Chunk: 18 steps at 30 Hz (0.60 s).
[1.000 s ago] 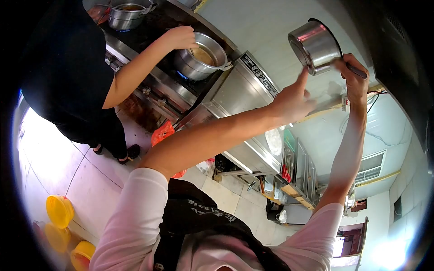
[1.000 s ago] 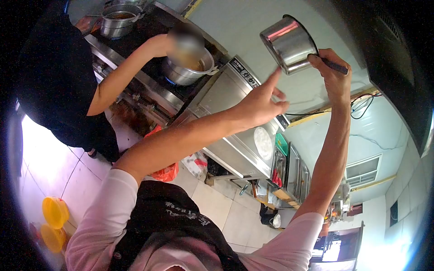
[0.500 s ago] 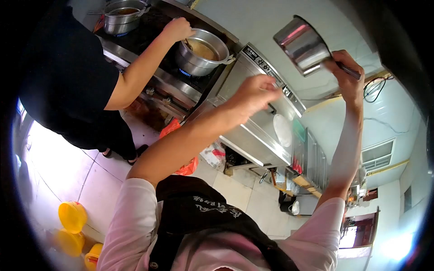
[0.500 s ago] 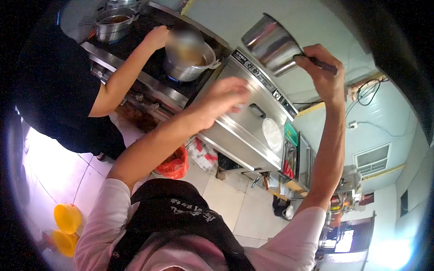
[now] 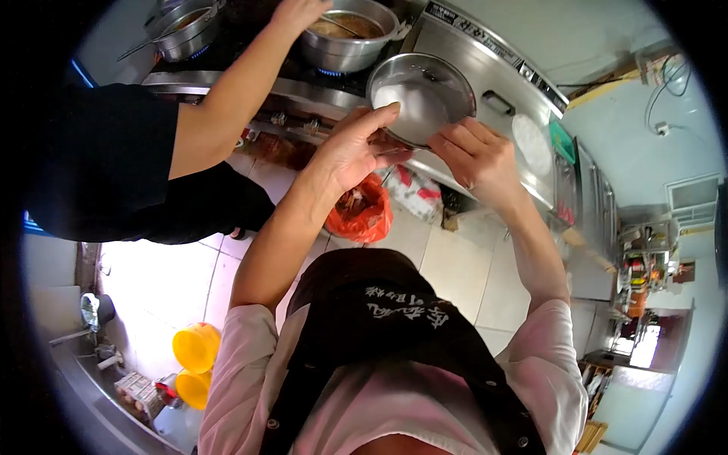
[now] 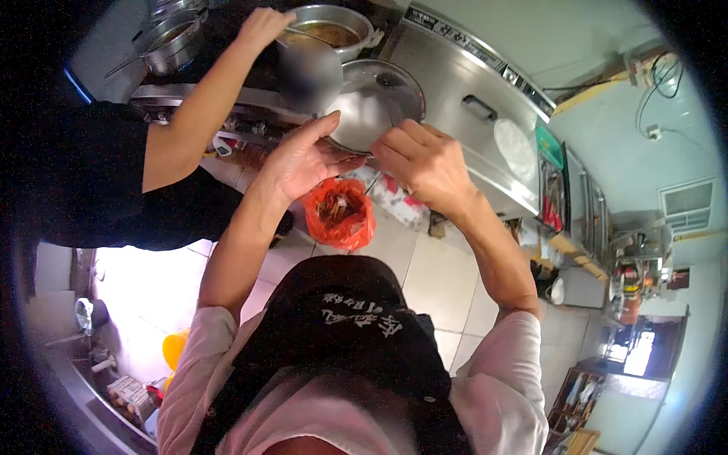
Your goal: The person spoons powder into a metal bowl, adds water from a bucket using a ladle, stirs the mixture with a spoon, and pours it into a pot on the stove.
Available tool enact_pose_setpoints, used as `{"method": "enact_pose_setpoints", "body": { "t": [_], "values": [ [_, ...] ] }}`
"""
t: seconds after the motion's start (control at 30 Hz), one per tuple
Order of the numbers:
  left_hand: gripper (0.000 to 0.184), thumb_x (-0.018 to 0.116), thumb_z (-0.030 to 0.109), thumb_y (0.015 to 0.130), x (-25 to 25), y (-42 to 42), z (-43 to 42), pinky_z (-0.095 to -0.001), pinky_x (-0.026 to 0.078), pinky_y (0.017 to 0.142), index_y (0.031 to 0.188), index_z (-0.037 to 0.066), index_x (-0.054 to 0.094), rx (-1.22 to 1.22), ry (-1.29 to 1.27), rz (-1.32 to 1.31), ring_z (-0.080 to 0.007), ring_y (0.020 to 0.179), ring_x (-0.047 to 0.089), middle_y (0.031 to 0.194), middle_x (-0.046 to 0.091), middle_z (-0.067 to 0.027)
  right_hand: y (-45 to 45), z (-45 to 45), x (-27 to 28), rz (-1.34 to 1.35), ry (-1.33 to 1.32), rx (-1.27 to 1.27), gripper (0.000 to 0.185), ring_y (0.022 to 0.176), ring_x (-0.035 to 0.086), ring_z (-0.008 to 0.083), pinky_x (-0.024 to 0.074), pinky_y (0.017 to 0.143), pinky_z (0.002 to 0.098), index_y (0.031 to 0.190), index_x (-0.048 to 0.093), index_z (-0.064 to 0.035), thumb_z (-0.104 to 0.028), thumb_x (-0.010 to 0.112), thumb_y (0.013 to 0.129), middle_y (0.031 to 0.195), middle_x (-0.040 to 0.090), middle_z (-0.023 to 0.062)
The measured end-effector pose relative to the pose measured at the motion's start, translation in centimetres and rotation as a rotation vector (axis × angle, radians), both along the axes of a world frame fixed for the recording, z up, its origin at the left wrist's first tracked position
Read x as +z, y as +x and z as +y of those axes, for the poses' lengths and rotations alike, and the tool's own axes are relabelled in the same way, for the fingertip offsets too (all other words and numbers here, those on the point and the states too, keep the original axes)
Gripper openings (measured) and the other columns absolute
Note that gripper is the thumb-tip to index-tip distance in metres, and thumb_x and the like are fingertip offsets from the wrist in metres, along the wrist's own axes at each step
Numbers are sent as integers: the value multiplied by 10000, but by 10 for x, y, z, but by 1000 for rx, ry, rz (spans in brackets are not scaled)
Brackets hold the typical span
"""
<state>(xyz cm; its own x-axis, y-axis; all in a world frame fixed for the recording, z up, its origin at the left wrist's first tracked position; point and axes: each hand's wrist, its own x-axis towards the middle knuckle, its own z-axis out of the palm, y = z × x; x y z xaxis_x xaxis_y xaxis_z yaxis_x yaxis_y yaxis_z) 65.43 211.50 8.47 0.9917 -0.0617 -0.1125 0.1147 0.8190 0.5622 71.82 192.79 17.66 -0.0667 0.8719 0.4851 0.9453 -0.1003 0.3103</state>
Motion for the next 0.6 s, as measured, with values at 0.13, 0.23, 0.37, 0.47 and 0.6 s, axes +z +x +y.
{"method": "enact_pose_setpoints", "body": {
  "t": [0.13, 0.23, 0.37, 0.47, 0.6],
  "values": [
    [318, 593, 216, 892, -30, -8, -11, -481, 493, 910, 1169, 70, 538, 55, 23, 90, -278, 1041, 583, 1137, 583, -124, -5, -17, -31, 217, -55, -32, 230, 727, 584, 202, 502, 613, 310, 893, 644, -85, -181, 691, 690, 798, 574, 19],
    [491, 647, 172, 829, -44, -7, -15, -476, 517, 848, 1255, 74, 422, 91, 78, 33, -269, 1049, 564, 1172, 530, -127, -3, -24, -42, 446, 40, -41, 220, 741, 594, 238, 501, 628, 334, 929, 654, -86, -199, 690, 744, 819, 595, 43],
    [635, 698, 172, 783, -48, -6, -27, -488, 504, 860, 1302, 94, 341, 271, 251, 49, -269, 1128, 507, 1233, 468, -134, 3, -39, -56, 631, 103, -186, 185, 752, 605, 262, 499, 635, 353, 935, 661, -82, -186, 677, 782, 838, 613, 75],
    [676, 706, 169, 775, -54, -3, -29, -485, 486, 881, 1318, 103, 310, 286, 290, 60, -255, 1155, 479, 1274, 430, -124, -5, -44, -65, 736, 133, -193, 178, 747, 607, 269, 497, 629, 360, 936, 661, -76, -170, 675, 786, 832, 613, 90],
    [670, 700, 154, 780, -51, -3, -37, -475, 477, 885, 1318, 106, 303, 324, 340, 95, -244, 1140, 484, 1276, 431, -109, -19, -37, -73, 843, 141, -118, 214, 749, 600, 256, 496, 665, 348, 1006, 660, -47, -77, 667, 794, 845, 624, 94]
  ]
}}
